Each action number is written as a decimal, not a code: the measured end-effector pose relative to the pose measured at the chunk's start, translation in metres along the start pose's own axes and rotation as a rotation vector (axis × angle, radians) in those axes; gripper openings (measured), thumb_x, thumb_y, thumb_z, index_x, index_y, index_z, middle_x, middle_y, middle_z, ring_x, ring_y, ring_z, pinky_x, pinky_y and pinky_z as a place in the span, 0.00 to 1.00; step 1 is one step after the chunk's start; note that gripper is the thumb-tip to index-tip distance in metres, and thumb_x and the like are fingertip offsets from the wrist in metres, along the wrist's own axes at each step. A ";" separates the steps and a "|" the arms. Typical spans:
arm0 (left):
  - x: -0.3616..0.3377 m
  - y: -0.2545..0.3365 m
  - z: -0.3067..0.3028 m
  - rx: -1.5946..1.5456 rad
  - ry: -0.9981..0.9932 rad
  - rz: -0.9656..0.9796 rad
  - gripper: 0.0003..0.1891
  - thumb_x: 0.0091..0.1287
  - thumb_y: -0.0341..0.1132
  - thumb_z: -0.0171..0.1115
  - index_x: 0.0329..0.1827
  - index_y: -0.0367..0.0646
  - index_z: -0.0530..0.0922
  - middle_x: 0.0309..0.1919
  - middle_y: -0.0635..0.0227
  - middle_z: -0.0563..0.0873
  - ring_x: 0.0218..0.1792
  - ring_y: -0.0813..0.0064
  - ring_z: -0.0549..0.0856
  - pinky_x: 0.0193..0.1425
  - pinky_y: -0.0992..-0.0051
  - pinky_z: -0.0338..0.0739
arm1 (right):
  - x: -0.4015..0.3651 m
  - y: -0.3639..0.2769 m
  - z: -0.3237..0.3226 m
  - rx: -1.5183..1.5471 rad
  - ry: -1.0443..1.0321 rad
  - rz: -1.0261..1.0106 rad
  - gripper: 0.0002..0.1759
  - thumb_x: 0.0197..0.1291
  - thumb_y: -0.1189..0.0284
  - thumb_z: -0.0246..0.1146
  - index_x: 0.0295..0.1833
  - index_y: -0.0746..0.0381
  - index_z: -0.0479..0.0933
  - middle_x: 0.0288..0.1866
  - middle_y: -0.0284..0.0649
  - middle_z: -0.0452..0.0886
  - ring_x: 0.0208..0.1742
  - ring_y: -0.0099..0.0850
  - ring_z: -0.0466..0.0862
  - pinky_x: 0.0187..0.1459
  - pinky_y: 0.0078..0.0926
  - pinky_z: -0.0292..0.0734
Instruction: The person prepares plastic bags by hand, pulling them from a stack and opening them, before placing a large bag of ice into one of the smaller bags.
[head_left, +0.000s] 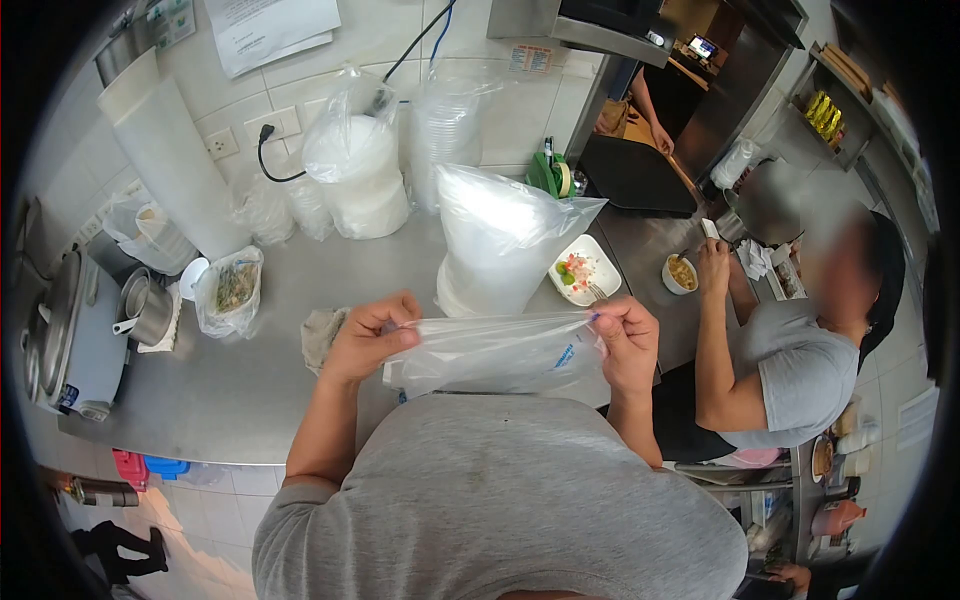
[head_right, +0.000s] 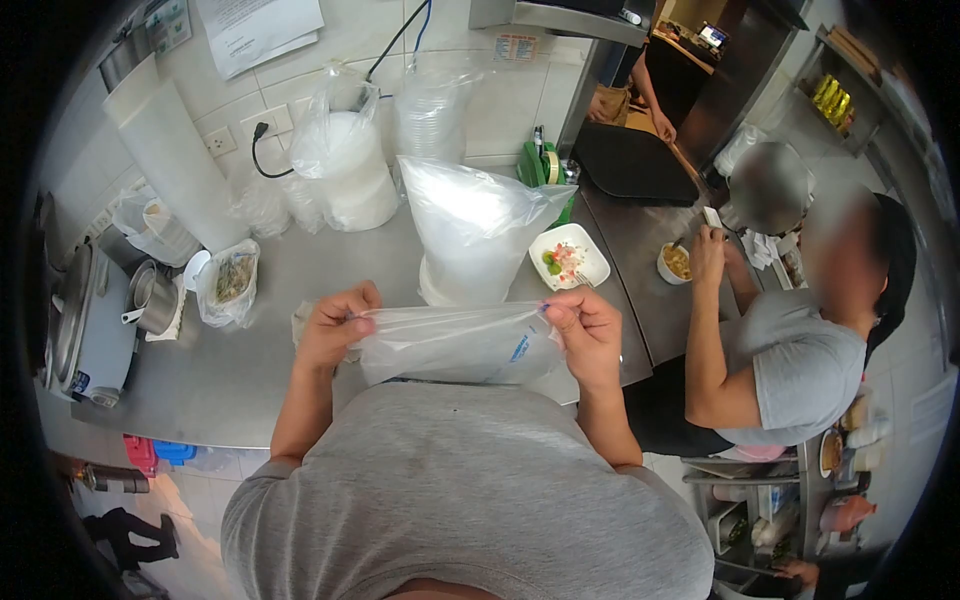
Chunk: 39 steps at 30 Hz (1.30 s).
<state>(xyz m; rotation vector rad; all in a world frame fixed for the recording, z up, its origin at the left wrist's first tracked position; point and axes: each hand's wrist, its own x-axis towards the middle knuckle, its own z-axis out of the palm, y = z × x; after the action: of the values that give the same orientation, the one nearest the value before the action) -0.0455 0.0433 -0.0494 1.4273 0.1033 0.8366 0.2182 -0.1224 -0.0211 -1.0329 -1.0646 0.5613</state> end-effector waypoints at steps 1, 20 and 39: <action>0.002 0.003 0.001 -0.053 -0.013 0.044 0.08 0.61 0.30 0.61 0.25 0.41 0.74 0.27 0.73 0.76 0.28 0.83 0.71 0.33 0.82 0.63 | 0.001 -0.001 0.000 0.009 -0.018 0.004 0.07 0.59 0.72 0.62 0.35 0.66 0.76 0.28 0.32 0.77 0.25 0.17 0.72 0.31 0.12 0.68; 0.056 0.028 -0.010 0.226 -0.425 0.119 0.09 0.67 0.39 0.56 0.39 0.43 0.75 0.30 0.73 0.79 0.27 0.79 0.80 0.30 0.80 0.74 | 0.027 0.012 0.009 1.020 -0.678 -0.080 0.22 0.56 0.54 0.63 0.47 0.60 0.76 0.38 0.40 0.77 0.38 0.29 0.77 0.39 0.29 0.73; 0.146 -0.103 -0.058 -0.255 0.272 -0.308 0.15 0.66 0.34 0.53 0.55 0.42 0.73 0.45 0.65 0.81 0.44 0.73 0.81 0.43 0.74 0.78 | 0.137 0.144 -0.032 0.995 -0.182 0.693 0.20 0.64 0.61 0.51 0.53 0.64 0.71 0.47 0.42 0.79 0.45 0.32 0.80 0.47 0.31 0.78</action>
<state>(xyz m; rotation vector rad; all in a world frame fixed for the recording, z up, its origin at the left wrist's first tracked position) 0.0743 0.1814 -0.0920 1.0213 0.4001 0.7533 0.3171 0.0370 -0.0936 -0.4188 -0.4114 1.5734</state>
